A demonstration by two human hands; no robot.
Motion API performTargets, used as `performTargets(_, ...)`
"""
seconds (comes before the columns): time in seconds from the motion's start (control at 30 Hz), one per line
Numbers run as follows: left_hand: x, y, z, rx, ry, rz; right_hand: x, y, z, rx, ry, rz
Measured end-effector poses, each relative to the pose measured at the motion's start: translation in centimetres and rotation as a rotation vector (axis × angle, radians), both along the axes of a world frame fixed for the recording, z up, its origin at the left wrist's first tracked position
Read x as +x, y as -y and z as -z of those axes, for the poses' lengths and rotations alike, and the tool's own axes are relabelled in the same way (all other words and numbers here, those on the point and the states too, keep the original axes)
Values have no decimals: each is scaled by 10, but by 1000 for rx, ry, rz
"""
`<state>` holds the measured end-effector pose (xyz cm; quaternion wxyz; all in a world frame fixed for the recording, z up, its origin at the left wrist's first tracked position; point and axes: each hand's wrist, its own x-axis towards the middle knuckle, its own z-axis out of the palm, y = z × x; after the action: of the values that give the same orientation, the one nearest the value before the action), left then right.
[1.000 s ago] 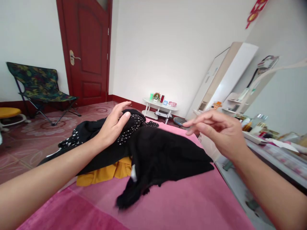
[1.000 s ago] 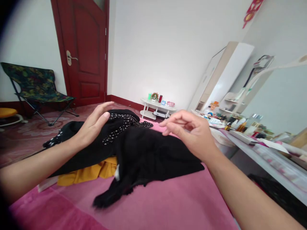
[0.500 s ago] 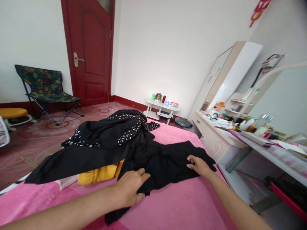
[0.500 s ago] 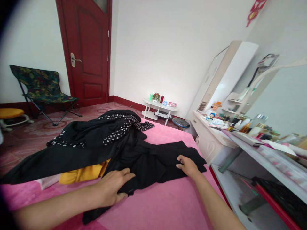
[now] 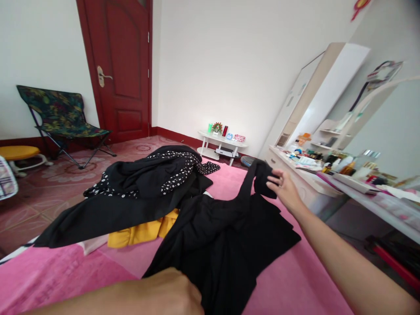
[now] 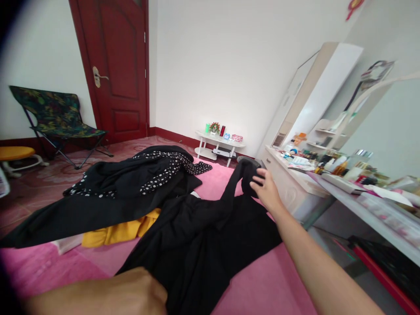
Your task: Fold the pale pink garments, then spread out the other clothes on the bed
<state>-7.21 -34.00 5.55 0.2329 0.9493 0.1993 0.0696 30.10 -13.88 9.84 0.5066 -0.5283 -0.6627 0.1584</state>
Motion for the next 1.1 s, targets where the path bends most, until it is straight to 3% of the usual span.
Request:
performTargets(0.13,-12,-23,5,-2,20,-326,-4,22,65,-420,516,-282)
performTargets(0.2,-14,-33,15,35,-39,-428,0,34,90,-424,681,-216)
performTargets(0.3,-8,-44,31,110,-99,-511,4,49,103,-380,819,-11)
performTargets(0.43,12,-59,46,257,-139,-601,0,58,95,-346,841,80)
performTargets(0.57,25,-76,45,288,-209,-632,-6,53,70,-519,464,115)
performTargets(0.63,22,-78,32,231,-84,-616,-8,52,47,-509,290,157)
performTargets(0.7,13,-74,8,138,177,-633,-9,56,20,-272,22,232)
performTargets(0.77,-1,-70,-22,79,474,-675,-9,65,-4,63,-266,316)
performTargets(0.83,-16,-71,-47,125,691,-736,-8,74,-17,294,-346,365)
performTargets(0.87,-24,-74,-54,172,723,-761,-5,76,-18,295,-304,363)
performTargets(0.93,-37,-84,-55,274,585,-780,2,77,-8,86,-194,285)
performTargets(1.03,-51,-94,-32,380,126,-724,15,72,25,-379,14,138)
performTargets(1.1,-55,-92,-12,385,-66,-689,19,72,48,-449,219,81)
